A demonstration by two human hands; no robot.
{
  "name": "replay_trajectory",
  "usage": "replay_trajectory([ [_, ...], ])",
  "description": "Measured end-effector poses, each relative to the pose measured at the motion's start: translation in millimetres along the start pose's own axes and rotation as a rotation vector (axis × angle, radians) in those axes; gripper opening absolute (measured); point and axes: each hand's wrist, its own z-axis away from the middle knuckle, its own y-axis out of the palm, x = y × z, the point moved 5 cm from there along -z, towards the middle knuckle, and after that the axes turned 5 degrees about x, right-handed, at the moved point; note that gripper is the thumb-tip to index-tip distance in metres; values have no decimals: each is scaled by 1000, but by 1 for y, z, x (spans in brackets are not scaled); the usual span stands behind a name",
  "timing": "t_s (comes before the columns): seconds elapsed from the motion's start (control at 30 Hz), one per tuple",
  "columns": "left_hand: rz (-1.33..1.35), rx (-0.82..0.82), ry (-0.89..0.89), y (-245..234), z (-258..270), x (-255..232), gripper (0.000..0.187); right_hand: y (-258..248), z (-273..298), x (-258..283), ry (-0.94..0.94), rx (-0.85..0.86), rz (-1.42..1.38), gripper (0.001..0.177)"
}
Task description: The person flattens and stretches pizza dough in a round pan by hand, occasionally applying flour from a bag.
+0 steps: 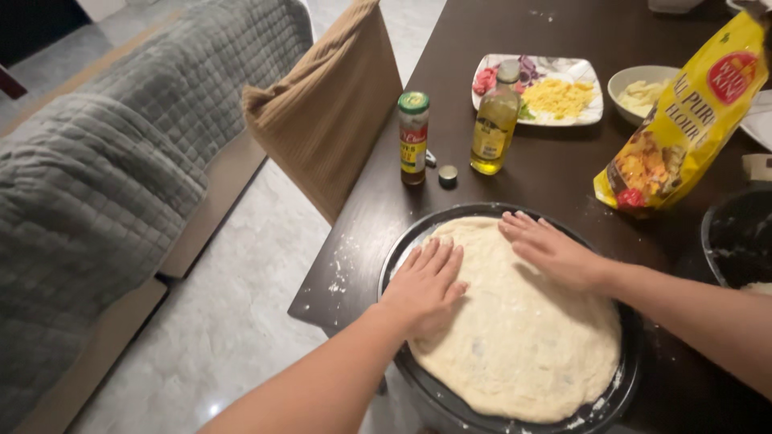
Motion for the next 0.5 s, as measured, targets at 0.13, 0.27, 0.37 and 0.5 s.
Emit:
replay_trajectory([
  [0.13,634,-183,-74,-45,8,3,50,-31,24,2,281,-251,-555,46],
  [0.27,491,-560,-115,-103,-5,-30,22,-48,57,-11,301,-571,-976,44],
  [0.37,564,-605,-58,-118,-76,-78,25,-32,71,-34,325,-670,-1647,25],
  [0.5,538,-485,111,-135,-213,-158,55,-12,89,-48,194,-728,-2351,25],
])
